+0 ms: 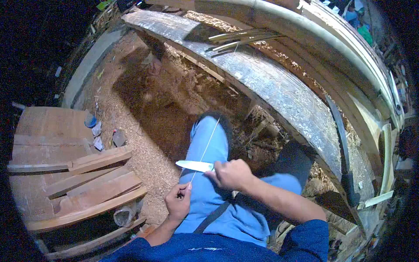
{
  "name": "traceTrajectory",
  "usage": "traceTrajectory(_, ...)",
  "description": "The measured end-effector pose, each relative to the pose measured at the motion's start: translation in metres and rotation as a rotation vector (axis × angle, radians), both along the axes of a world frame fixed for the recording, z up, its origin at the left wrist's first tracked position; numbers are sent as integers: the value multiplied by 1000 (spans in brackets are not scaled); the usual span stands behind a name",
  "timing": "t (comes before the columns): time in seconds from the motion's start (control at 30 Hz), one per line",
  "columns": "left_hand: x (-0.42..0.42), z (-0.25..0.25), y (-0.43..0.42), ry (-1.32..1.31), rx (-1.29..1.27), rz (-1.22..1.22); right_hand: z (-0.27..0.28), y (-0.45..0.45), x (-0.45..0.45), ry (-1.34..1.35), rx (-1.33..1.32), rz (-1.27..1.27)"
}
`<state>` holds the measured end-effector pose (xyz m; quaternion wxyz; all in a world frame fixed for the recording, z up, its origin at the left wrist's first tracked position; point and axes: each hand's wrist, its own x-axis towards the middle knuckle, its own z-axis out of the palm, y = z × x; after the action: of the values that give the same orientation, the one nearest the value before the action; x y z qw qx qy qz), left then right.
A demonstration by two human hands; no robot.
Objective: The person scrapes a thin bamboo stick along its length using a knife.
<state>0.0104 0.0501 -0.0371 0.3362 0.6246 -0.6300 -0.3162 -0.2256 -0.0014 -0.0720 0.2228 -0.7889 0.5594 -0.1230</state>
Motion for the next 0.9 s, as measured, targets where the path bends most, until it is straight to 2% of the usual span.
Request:
traceTrajectory(0.03, 4, 0, 2, -5, 1, 3, -1, -7, -4, -22, -33, -52)
traceTrajectory(0.1, 12, -1, 9, -19, 35, -16, -5, -31, -16, -35, 45, -355)
traceTrajectory(0.17, 16, -9, 15, 18, 60, -1, -7, -41, -22, -47, 14, -361)
traceTrajectory(0.2, 16, -14, 14, 59, 72, 16, 0, -34, -17, 42, 52, -296)
traceTrajectory(0.3, 11, -2, 11, 99, 133, 31, 18, 1, 9, 60, 95, 37)
traceTrajectory(0.37, 14, 3, 11, 60, 111, 11, 8, -6, 0, 31, 41, -36)
traceTrajectory(0.43, 19, 3, 17, 21, 104, -20, -6, -34, -19, 21, 81, -332)
traceTrajectory(0.5, 21, 0, 22, 80, 164, 43, -3, -52, -36, -138, 147, -427)
traceTrajectory(0.57, 21, 3, 22, 60, 135, 14, 6, -41, -28, 19, 34, -274)
traceTrajectory(0.63, 24, 4, 24, 32, 105, 10, 18, -23, -12, 59, 107, -67)
traceTrajectory(0.7, 31, 2, 28, 50, 76, -3, 20, -26, -12, 15, 104, -83)
traceTrajectory(0.77, 34, 5, 31, 69, 101, 21, 6, -51, -31, -239, 220, -481)
traceTrajectory(0.8, 35, 5, 33, 98, 115, 43, 0, -63, -38, -241, 239, -553)
traceTrajectory(0.83, 36, 5, 34, 97, 116, 33, -1, -65, -43, -264, 186, -495)
traceTrajectory(0.9, 38, 6, 33, 31, 96, 29, 11, -47, -38, -91, 131, -323)
